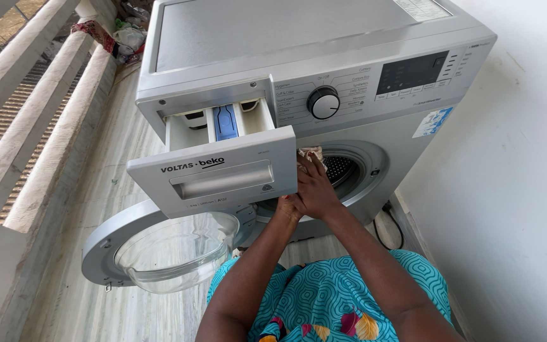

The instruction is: The person wipes the front panel, control panel, and door seal of a washing machine using a cloth. They also wipe the inside of the open door and the detergent drawer area.

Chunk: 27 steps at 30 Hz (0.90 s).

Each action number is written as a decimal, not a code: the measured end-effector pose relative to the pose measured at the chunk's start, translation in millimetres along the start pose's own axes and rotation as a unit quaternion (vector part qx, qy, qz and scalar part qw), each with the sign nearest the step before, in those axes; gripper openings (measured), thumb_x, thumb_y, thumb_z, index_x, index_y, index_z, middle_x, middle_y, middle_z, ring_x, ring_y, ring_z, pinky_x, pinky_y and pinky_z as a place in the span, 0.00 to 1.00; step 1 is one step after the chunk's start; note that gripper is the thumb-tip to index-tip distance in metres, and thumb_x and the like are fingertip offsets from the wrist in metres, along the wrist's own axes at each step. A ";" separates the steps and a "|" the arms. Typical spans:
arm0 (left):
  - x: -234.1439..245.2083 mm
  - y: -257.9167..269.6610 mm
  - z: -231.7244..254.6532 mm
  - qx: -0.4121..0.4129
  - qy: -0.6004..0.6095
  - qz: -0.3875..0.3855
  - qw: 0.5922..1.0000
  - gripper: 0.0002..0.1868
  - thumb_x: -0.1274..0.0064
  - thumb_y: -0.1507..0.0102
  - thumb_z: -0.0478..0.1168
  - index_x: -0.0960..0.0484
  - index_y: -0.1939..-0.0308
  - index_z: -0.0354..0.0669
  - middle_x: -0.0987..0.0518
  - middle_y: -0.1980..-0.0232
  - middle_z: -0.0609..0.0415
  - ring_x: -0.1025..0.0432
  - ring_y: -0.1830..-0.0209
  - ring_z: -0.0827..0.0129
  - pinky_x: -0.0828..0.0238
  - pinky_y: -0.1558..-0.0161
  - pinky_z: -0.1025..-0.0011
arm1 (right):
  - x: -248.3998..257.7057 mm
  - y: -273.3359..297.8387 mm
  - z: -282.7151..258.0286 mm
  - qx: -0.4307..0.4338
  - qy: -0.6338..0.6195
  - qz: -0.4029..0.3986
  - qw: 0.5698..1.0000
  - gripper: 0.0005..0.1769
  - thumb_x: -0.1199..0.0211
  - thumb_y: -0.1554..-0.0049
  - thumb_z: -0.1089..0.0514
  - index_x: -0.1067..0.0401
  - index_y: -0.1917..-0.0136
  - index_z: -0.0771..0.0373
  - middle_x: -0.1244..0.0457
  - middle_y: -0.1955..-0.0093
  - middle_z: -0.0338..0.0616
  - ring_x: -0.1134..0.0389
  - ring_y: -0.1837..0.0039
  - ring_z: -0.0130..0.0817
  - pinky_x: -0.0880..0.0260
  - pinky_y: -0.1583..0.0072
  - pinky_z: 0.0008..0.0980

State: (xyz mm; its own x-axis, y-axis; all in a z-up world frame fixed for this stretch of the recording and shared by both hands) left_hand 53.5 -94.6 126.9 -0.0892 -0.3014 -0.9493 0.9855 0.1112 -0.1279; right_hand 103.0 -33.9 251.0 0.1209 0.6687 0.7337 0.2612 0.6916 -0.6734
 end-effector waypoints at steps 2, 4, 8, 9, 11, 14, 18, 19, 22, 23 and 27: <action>2.5 5.6 5.8 0.005 -0.082 0.036 0.996 0.33 0.47 0.33 0.56 0.34 0.28 0.47 0.28 0.29 0.52 0.31 0.31 0.63 0.27 0.34 0.65 | 4.7 -6.7 1.2 -0.011 0.038 0.000 0.999 0.29 0.50 0.37 0.36 0.23 0.38 0.56 0.38 0.29 0.48 0.49 0.22 0.54 0.57 0.23 0.61; -3.4 7.1 7.4 0.003 -0.085 0.020 0.996 0.33 0.45 0.33 0.57 0.33 0.29 0.48 0.28 0.31 0.53 0.32 0.32 0.64 0.27 0.35 0.64 | 8.8 -9.1 3.5 -0.034 0.078 0.000 0.996 0.24 0.44 0.41 0.41 0.23 0.40 0.56 0.37 0.32 0.46 0.45 0.24 0.52 0.52 0.24 0.59; -10.3 -3.5 1.1 0.009 -0.096 0.032 0.995 0.34 0.43 0.35 0.60 0.31 0.31 0.48 0.26 0.34 0.54 0.30 0.34 0.65 0.25 0.36 0.65 | 22.2 -7.2 16.1 -0.093 0.120 0.024 0.988 0.14 0.37 0.42 0.51 0.24 0.44 0.55 0.37 0.38 0.50 0.41 0.28 0.52 0.44 0.28 0.55; -12.6 -7.8 -4.0 0.012 -0.096 0.022 0.995 0.34 0.44 0.35 0.59 0.31 0.31 0.48 0.26 0.34 0.53 0.29 0.34 0.65 0.25 0.36 0.65 | 26.9 -6.0 20.2 -0.108 0.121 0.035 0.986 0.11 0.36 0.42 0.52 0.25 0.46 0.54 0.37 0.40 0.51 0.40 0.29 0.52 0.42 0.29 0.55; -13.5 -17.3 -16.1 0.020 -0.096 0.001 0.995 0.33 0.46 0.35 0.57 0.31 0.31 0.47 0.25 0.34 0.53 0.28 0.35 0.65 0.24 0.36 0.66 | 38.1 -2.4 26.7 -0.122 0.106 0.058 0.985 0.17 0.37 0.42 0.57 0.24 0.39 0.52 0.37 0.42 0.52 0.39 0.33 0.52 0.40 0.33 0.54; 1.9 -29.7 -33.7 0.011 -0.188 0.035 0.982 0.26 0.49 0.33 0.40 0.32 0.30 0.48 0.25 0.35 0.52 0.29 0.34 0.64 0.30 0.38 0.66 | 57.2 4.9 40.3 -0.154 0.100 0.090 0.979 0.21 0.39 0.42 0.61 0.24 0.35 0.51 0.38 0.42 0.53 0.39 0.35 0.54 0.36 0.35 0.54; 28.0 -54.1 -68.2 0.052 -0.251 0.067 0.964 0.28 0.55 0.34 0.29 0.32 0.29 0.43 0.25 0.35 0.51 0.28 0.36 0.64 0.27 0.38 0.65 | 72.8 26.0 72.0 -0.233 0.061 0.068 0.968 0.22 0.40 0.41 0.62 0.25 0.33 0.52 0.39 0.44 0.54 0.39 0.38 0.53 0.33 0.37 0.52; 35.9 -60.1 -78.1 0.061 -0.277 0.071 0.956 0.28 0.55 0.35 0.29 0.33 0.29 0.45 0.25 0.35 0.53 0.28 0.36 0.65 0.27 0.38 0.65 | 75.2 33.4 80.2 -0.250 0.049 0.075 0.964 0.23 0.40 0.41 0.62 0.26 0.32 0.53 0.40 0.44 0.54 0.39 0.37 0.53 0.33 0.37 0.51; 53.3 -85.8 -104.5 0.031 -0.417 0.034 0.908 0.31 0.53 0.37 0.29 0.33 0.28 0.41 0.24 0.34 0.53 0.28 0.36 0.65 0.30 0.37 0.65 | 75.2 62.1 107.3 -0.278 0.032 0.109 0.954 0.24 0.41 0.41 0.62 0.31 0.30 0.58 0.42 0.41 0.57 0.39 0.36 0.56 0.33 0.37 0.51; 57.5 -91.5 -112.1 0.011 -0.471 0.013 0.882 0.32 0.53 0.38 0.29 0.33 0.27 0.39 0.24 0.33 0.52 0.29 0.35 0.64 0.32 0.36 0.65 | 74.0 74.6 117.0 -0.272 0.039 0.126 0.953 0.25 0.40 0.42 0.62 0.33 0.30 0.61 0.43 0.38 0.59 0.40 0.35 0.59 0.34 0.37 0.52; 65.1 -90.2 -137.6 -0.010 -0.705 -0.022 0.709 0.33 0.45 0.42 0.35 0.31 0.31 0.36 0.21 0.40 0.42 0.25 0.41 0.52 0.29 0.41 0.58 | 37.5 143.6 175.5 -0.327 0.004 0.134 0.935 0.28 0.39 0.44 0.65 0.38 0.31 0.70 0.44 0.36 0.63 0.41 0.36 0.66 0.37 0.39 0.55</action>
State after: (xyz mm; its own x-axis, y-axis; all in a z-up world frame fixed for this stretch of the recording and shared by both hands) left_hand -61.1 6.0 37.2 0.1268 -0.9501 0.2850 0.9827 0.0813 -0.1661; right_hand -23.0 138.4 165.8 0.2717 0.7906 0.5488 0.7505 0.1829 -0.6350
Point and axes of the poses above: each hand's wrist, its own y-axis away from the middle knuckle, its own x-axis out of the back of the hand, z = x × y, the point moved 8 cm from there along -y, towards the middle knuckle
